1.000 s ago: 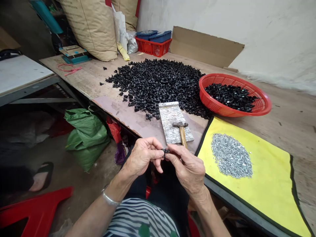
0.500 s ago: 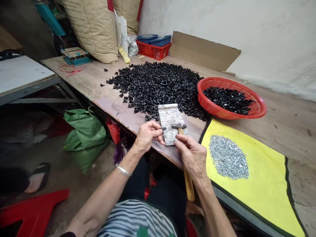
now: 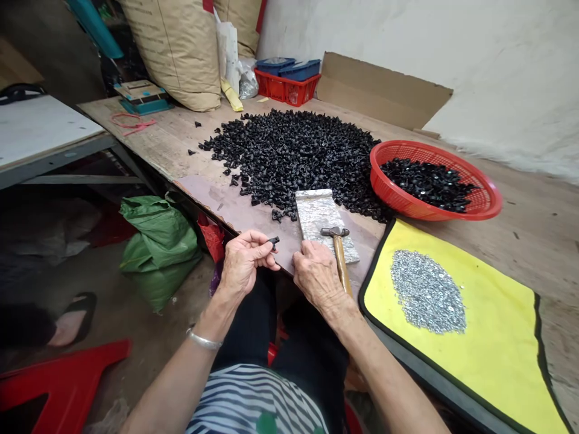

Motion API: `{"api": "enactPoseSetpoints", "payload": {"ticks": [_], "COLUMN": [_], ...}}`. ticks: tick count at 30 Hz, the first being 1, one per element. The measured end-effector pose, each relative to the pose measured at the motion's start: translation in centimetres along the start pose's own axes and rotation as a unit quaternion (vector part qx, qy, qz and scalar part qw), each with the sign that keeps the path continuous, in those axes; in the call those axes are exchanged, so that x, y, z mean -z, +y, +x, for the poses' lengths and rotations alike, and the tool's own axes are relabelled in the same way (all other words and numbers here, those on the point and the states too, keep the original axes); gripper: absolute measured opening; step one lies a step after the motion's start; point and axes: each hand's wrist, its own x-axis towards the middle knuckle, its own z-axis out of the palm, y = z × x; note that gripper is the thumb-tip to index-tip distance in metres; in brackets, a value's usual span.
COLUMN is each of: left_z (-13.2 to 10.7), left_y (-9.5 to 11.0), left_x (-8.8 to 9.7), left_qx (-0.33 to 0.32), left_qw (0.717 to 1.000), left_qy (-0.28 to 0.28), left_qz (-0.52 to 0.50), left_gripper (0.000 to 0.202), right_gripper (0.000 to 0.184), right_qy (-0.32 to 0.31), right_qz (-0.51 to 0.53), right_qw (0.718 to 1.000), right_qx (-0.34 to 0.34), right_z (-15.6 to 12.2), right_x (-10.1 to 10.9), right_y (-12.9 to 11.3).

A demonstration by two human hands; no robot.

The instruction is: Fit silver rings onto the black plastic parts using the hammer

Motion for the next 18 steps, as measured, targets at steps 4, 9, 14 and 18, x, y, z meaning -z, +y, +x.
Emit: {"api": "enactPoseSetpoints", "payload": {"ticks": [4,9,14,18], "left_z": [-0.9,-1.5,-2.4,-3.4], "left_y": [-0.1,-1.0,-0.9,-0.5], "left_x": [1.4,2.1,1.2,0.0], "left_qx": [0.009,0.018,0.027,0.026], "left_qw": [1.000,0.999,0.999,0.999], "left_qy": [0.020,0.031,0.030,0.009], "left_qz": [0.011,0.014,0.016,0.047], "left_gripper": [0.023,0.019,0.017,0.014], "right_gripper": [0.022,0.017,0.019,0.016], "right_qy": [-0.004,-0.004,0.032,0.087], "right_qz": [0.018,0.058,0.154,0.337], "right_qw": [1.000,0.998,0.987,0.935], "right_qx": [0.005,-0.009,-0.035,-0.070], "right_z": [0.5,0.8,-0.2,-1.3], "right_x": [-0.6,-0.9,1.0,2.8], "right_y": [0.1,0.2,-0.4,-1.2]}}
